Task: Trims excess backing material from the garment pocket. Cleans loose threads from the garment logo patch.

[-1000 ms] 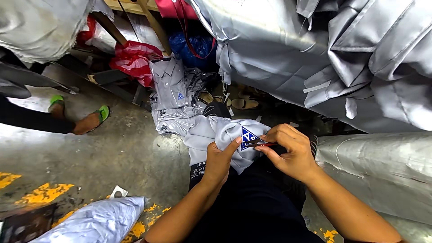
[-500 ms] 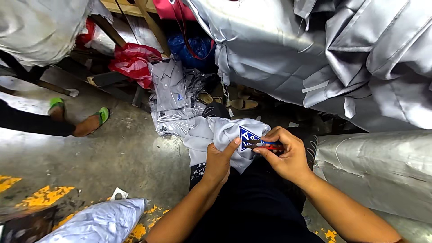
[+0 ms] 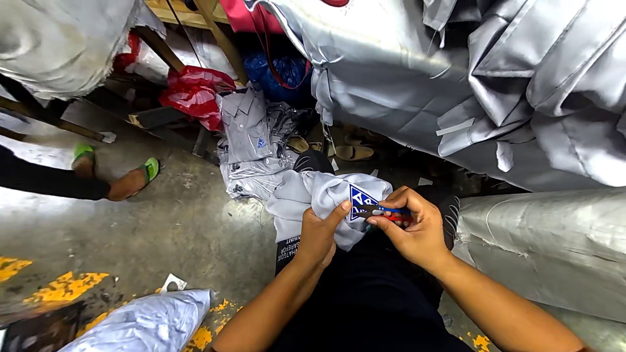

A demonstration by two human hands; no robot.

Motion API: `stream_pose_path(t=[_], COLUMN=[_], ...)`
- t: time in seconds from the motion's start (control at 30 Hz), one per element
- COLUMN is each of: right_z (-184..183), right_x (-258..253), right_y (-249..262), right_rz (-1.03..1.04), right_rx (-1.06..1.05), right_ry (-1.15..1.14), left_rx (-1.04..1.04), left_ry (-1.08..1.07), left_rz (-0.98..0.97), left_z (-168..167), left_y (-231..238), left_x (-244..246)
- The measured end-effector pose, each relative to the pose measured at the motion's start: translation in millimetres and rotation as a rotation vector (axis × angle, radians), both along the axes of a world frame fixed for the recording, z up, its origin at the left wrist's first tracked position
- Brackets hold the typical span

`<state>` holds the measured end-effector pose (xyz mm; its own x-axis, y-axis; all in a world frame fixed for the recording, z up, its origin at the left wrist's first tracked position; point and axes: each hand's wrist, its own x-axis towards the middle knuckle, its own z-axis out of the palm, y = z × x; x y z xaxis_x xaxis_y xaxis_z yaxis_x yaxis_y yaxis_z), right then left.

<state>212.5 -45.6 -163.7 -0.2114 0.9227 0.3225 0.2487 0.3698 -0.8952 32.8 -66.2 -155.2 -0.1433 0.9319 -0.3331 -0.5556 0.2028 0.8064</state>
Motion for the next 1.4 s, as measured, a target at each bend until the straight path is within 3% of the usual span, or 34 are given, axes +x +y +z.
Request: stream_pose_path(t=[0.1,0.2,0.4,0.67,1.17,1.33,1.4], right_z=[-14.6,-20.5,-2.5,3.3,-1.6,2.4,6.5], right_x=[2.5,4.1,5.3,0.9,1.6,5.9,10.2], right_y=[6.9,11.6,4.7,-5.9,-6.0,-5.5,-6.8], right_rz=[0.033,0.051,-0.021,-0.114,-0.135,-0.104,-0.082], right_rx=[0.208,0.263,0.207,0.134,0.239,0.063,0.013], right_ry=[0.043,0.04,-0.168,-0.292,-0.316,-0.134,-0.174], left_rx=[-0.183,-0.259,-0.084,-0.037,-0.047,-0.046,-0.039], left_ry=[-0.199,-0.281,-0.002,0.06,0.066,0.058,0.059], left_rz=[-0.094,-0.12,0.039,0.103,0.135,0.134,0.139], left_z=[8.1,9.7,3.0,0.6,0.9,2.0,1.0], left_y=[3.8,5.3,4.2,2.9,0.9,1.5,2.1], left_x=[-2.3,-3.1,3.1,9.8,11.0,10.4,9.5])
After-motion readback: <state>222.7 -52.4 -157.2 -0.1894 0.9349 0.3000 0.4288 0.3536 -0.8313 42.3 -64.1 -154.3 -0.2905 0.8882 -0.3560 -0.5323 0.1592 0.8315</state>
